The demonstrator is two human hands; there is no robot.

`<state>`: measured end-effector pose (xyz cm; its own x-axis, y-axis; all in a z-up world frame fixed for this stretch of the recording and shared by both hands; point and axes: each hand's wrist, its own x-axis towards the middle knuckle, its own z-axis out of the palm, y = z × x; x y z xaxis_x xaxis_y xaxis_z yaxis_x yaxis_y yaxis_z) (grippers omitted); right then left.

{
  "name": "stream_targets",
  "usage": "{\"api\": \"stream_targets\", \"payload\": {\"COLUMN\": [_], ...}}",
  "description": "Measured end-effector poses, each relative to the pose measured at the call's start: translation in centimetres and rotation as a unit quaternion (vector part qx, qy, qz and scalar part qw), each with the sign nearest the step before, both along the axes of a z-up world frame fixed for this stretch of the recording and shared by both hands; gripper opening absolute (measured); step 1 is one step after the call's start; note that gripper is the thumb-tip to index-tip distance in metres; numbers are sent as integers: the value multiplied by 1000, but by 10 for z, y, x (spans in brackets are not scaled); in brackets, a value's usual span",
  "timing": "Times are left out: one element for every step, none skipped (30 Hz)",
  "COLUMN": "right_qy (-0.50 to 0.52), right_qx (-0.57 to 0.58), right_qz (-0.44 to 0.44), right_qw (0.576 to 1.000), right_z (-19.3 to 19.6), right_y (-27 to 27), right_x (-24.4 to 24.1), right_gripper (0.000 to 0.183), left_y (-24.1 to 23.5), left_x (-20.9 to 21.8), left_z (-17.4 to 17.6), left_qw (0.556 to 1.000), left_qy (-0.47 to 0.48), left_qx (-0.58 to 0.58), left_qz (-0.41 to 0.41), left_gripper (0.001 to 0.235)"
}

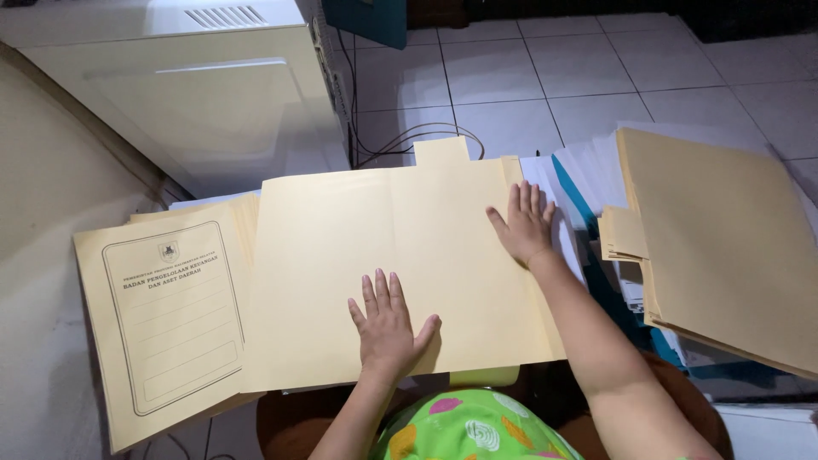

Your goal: Folding pre-cut yellow cardstock into file folders by hand.

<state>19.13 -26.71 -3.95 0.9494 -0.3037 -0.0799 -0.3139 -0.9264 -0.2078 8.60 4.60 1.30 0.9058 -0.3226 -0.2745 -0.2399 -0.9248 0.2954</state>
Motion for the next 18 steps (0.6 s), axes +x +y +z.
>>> {"api": "stream_targets", "payload": {"right_qy": [0,-2,-3,-3,-3,-2,-2,-4,-5,-5,-5,-5,-4,7,17,17,-52,-120], "right_qx": [1,2,4,6,2,-2,-2,0,2,1,6,12,10,11,11,10,-26,-62], "right_qz": [1,-1,-5,-4,-8,-12,-14,-11,-8,-9,-6,-3,-5,4,13,11,31,51], "right_qw": [1000,1000,1000,1000,1000,1000,1000,1000,1000,1000,1000,1000,1000,1000,1000,1000,998,990], "right_z": [0,1,0,-2,-4,-6,-3,0,3,13,22,32,34,36,39,17,-6,-28], "right_y": [-5,-11,-16,-17,-19,-21,-17,-12,-7,5,16,27,34,41,48,46,44,42], "right_x": [20,39,57,62,66,70,57,43,30,2,-28,-57,-88,-120,-150,-174,-197,-220], "right_gripper": [93,93,93,93,94,94,94,92,90,90,87,84,84,83,81,81,81,82], "left_y": [0,-1,0,0,0,0,0,1,1,2,2,2,2,2,2,2,3,3], "left_x": [0,0,0,-1,-2,-3,-3,-3,-4,-3,-4,-4,-5,-5,-4,-2,0,2], "left_z": [0,0,1,1,0,0,1,1,2,0,-2,-4,-4,-4,-4,-27,-49,-72], "left_qw": [1000,1000,1000,1000,1000,1000,1000,1000,1000,1000,1000,999,999,999,999,999,992,975], "left_qy": [0,-3,-6,-6,-8,-10,-10,-10,-10,-10,-16,-23,-22,-21,-22,-22,-120,-217], "left_qx": [1,-4,-8,-6,-8,-11,-11,-14,-17,-18,-20,-22,-24,-28,-32,-34,-5,24], "left_qz": [1,2,1,2,1,1,0,1,3,2,1,0,-2,-5,-8,-10,-23,-35], "left_gripper": [100,100,99,99,99,99,99,98,98,98,98,99,99,99,99,99,101,104]}}
